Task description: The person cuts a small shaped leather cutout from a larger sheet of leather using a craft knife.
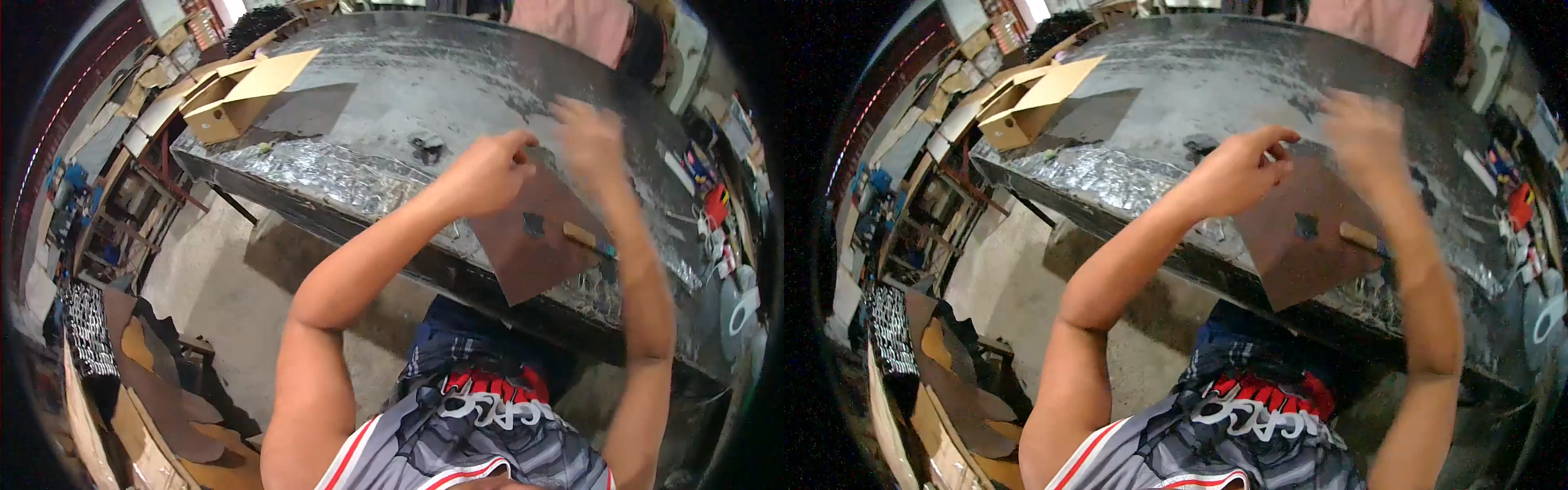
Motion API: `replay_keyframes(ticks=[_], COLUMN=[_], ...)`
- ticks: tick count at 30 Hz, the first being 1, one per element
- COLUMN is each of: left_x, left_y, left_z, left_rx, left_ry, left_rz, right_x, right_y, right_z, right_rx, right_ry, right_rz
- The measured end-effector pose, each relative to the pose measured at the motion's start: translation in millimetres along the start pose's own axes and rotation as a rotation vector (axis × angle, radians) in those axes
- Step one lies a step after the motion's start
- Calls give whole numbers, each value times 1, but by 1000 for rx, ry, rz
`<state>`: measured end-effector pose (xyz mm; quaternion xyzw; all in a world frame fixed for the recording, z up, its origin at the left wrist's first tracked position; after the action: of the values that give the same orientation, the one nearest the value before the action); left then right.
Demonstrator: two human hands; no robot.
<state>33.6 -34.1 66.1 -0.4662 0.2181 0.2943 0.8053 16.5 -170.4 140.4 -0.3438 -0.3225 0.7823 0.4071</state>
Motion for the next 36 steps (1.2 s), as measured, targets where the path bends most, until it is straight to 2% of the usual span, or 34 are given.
replay_keyframes(ticks=[2, 3, 4, 5, 6, 7, 8, 9, 10, 11, 13, 14, 15, 16, 17, 18, 20, 21, 22, 23, 24, 25, 26, 27, 29, 31, 33, 34, 36], left_x=[-65, -56, -67, -83, -85, -86, -87, -122, -136, -169, -213, -226, -238, -246, -252, -234, -136, -79, -19, 21, 20, -29, -81, -118, -160, -135, -61, -19, 35], left_y=[17, 10, 11, 17, 22, 26, 31, 37, 55, 65, 68, 69, 71, 69, 68, 50, -30, -81, -123, -137, -126, -103, -83, -63, -17, -7, -64, -114, -140], left_z=[62, 65, 62, 52, 42, 33, 24, 54, 74, 100, 107, 95, 83, 35, -14, -37, -15, 27, 91, 155, 194, 191, 166, 130, 44, -10, 8, 61, 163], left_rx=[70, 16, -62, -137, -26, 67, 133, 109, 104, 50, -207, -272, -344, -279, -209, -149, -206, -280, -360, -512, -732, -847, -798, -665, -353, -68, -164, -453, -542], left_ry=[207, 255, 26, -192, 58, 325, 553, 30, 423, 311, 156, 118, 76, 66, 62, -18, -387, -626, -751, -717, -586, -399, -211, -83, -66, -197, -497, -1009, -739], left_rz=[217, 193, -17, -227, -111, 37, 197, -39, 11, -324, -592, -673, -750, -857, -961, -972, -764, -568, -267, -55, -65, -243, -352, -432, -617, -579, -618, -674, -33], right_x=[-90, -76, -13, 59, 122, 144, 106, 68, -23, -94, -148, -116, -111, -82, -53, -37, -19, -20, -15, -16, -27, -39, -42, -40, -37, -23, -18, -26, -36], right_y=[19, 7, -13, -27, -29, -26, -20, -13, -23, 0, 20, 11, 2, -13, -23, -34, -42, -39, -23, -10, -9, -16, -17, -12, -29, -48, -43, -28, -26], right_z=[24, 55, 77, 87, 88, 83, 62, 40, 32, 19, -11, -4, -37, -42, -43, -53, -65, -60, -58, -55, -52, -53, -59, -71, -79, -71, -59, -51, -26], right_rx=[-212, -366, -377, -292, -180, -105, -70, -34, -127, 70, -232, -260, -230, -187, -181, -190, -190, -191, -201, -215, -237, -272, -297, -406, -617, -709, -832, -925, -964], right_ry=[-169, -293, -355, -370, -359, -322, -289, -253, -167, -108, -638, -818, -1017, -1066, -1125, -1308, -1661, -1703, -1747, -1786, -1787, -1802, -1822, -1861, -1926, -2121, -2206, -2194, -2315], right_rz=[-550, -557, -322, -16, 264, 386, 297, 209, -102, -636, -1029, -1183, -1179, -1188, -1351, -1382, -1439, -1483, -1554, -1620, -1584, -1536, -1509, -1612, -1760, -1725, -1755, -1802, -1631])
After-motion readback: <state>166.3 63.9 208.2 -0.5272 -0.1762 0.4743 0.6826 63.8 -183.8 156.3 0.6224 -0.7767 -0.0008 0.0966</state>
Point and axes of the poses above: each hand's wrist, its own y-axis away from the middle knuckle, its own z-axis out of the back of the hand, x = y × z, the point moved 9 cm from there along -y, towards the middle knuckle, and after that the axes turned 13 degrees about -x, right-handed, at the moved point
